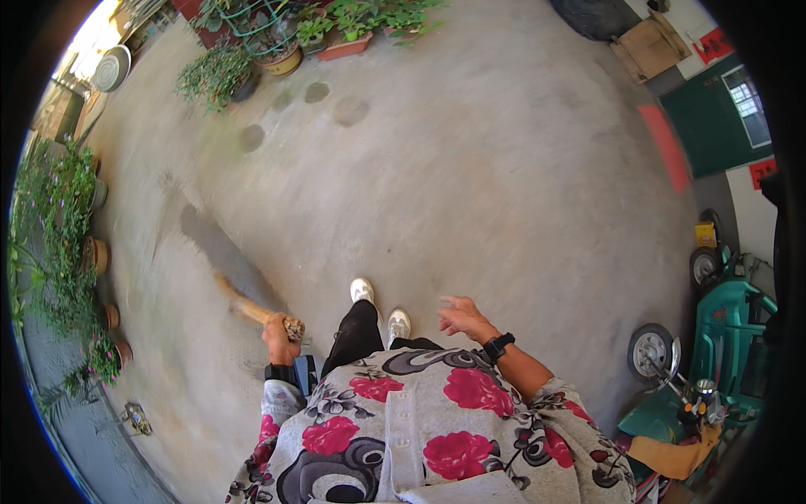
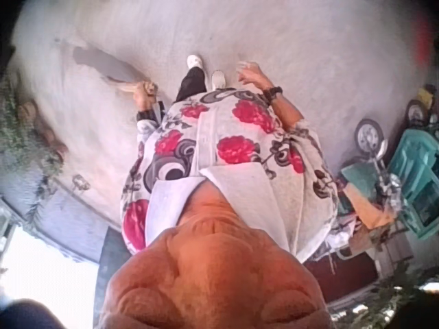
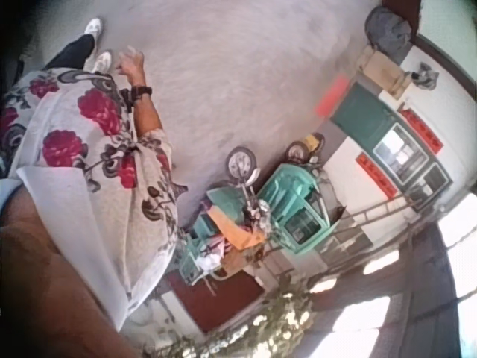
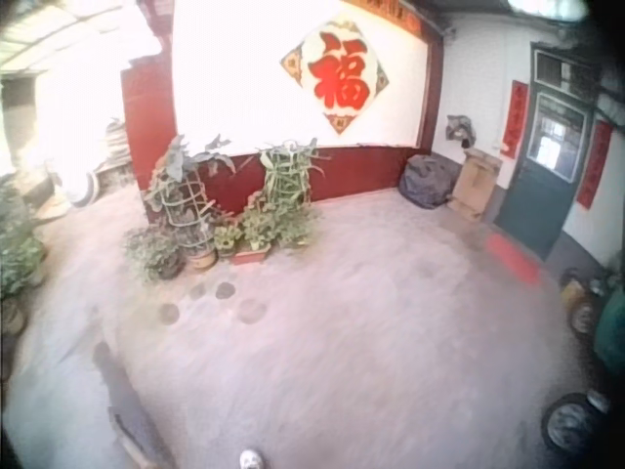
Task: The person sweeps a concrete courtyard with a traditional straw broom. They move systematically across the area, sweeping around potted plants, a parked three-wheeled vehicle, and a red mat near a doorway.
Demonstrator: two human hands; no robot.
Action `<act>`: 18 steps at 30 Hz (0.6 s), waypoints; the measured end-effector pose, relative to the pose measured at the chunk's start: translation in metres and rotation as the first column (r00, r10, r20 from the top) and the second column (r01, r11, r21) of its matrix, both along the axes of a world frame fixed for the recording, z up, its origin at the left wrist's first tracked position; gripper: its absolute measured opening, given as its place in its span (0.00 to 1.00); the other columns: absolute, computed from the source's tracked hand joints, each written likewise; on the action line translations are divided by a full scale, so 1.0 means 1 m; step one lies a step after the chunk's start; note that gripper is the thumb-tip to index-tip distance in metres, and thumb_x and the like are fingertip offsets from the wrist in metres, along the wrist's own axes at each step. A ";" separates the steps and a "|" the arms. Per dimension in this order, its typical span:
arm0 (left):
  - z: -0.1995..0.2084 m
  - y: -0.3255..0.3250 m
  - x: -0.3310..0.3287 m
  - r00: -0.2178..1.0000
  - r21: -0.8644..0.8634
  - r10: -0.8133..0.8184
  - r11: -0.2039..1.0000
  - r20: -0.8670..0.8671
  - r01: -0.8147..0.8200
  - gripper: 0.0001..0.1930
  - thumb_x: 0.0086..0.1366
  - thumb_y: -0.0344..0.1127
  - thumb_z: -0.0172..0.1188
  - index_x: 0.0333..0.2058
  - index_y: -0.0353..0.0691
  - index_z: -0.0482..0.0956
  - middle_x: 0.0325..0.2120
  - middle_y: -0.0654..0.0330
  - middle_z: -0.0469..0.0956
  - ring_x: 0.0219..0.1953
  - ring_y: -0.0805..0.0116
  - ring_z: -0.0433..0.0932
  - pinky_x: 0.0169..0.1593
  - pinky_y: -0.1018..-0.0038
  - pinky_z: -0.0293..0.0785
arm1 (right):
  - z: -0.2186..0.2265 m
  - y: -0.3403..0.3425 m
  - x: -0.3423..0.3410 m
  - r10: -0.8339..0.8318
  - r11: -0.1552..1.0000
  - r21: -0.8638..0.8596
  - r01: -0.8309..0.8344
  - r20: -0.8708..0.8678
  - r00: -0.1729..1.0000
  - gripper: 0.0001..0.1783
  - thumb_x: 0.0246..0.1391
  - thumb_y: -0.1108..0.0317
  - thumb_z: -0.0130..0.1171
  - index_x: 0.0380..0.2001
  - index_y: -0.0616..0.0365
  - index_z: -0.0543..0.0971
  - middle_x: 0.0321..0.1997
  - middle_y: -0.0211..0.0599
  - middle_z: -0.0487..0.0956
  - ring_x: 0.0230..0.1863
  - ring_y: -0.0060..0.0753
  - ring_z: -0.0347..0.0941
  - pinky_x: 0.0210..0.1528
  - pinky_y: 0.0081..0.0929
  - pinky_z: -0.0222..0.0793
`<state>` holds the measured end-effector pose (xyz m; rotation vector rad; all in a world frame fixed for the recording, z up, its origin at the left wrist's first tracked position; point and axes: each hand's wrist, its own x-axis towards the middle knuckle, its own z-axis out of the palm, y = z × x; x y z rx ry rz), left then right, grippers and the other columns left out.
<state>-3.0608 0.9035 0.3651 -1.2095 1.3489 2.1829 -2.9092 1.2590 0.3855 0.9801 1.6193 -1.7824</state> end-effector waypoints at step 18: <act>0.068 0.155 -0.145 -0.066 -0.122 -0.844 0.000 -0.532 0.993 0.28 0.60 0.43 0.45 0.54 0.36 0.50 0.41 0.54 0.68 0.39 0.69 0.69 0.42 0.74 0.67 | 0.016 0.001 -0.232 -0.612 0.790 -0.174 0.589 -0.160 0.774 0.08 0.38 0.72 0.54 0.24 0.59 0.67 0.21 0.32 0.67 0.21 0.29 0.67 0.19 0.31 0.66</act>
